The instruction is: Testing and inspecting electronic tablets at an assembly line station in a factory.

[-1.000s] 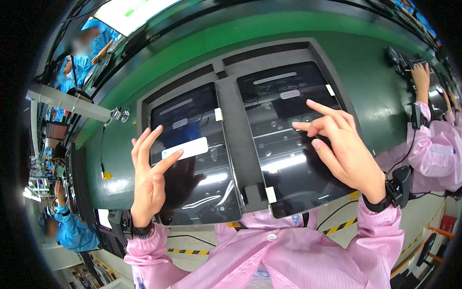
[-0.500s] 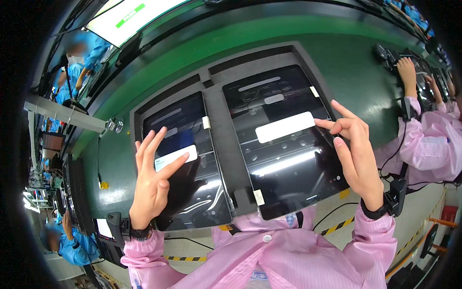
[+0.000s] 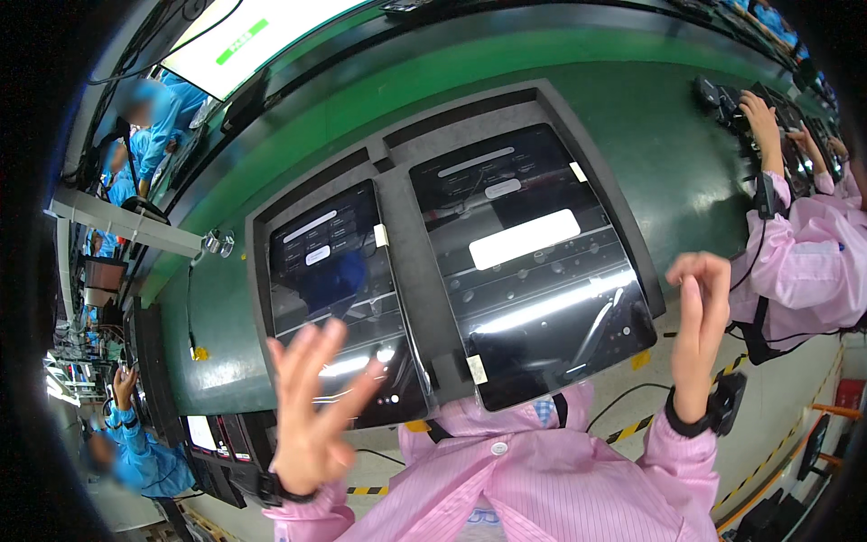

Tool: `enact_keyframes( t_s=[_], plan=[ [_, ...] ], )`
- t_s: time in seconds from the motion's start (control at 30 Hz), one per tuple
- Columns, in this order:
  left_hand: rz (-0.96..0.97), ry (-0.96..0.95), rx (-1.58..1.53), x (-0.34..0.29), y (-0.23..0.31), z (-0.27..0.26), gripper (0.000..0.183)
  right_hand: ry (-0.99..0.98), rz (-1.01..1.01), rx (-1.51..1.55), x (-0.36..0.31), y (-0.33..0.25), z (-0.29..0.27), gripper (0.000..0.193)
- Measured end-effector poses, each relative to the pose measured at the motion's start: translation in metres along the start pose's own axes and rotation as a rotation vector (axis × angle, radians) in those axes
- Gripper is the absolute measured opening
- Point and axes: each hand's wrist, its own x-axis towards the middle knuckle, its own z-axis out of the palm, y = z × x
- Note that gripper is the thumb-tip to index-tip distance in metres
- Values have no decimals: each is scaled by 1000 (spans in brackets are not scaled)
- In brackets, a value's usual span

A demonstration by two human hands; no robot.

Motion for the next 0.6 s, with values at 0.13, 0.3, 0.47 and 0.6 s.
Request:
enact_keyframes(
  t_s=[0.13,0.3,0.47,0.6],
  plan=[
    [166,-159,20,14,35,27,72,-92,223,-22,-43,15,-24,20],
    [190,-237,-98,43,55,54,70,-177,352,144,-62,6,-11,24],
    [177,-215,-111,44,59,64,71,-211,484,387,-72,11,-6,26],
    [182,-204,-67,44,63,67,72,-102,505,393,-86,8,-9,26]
  ],
)
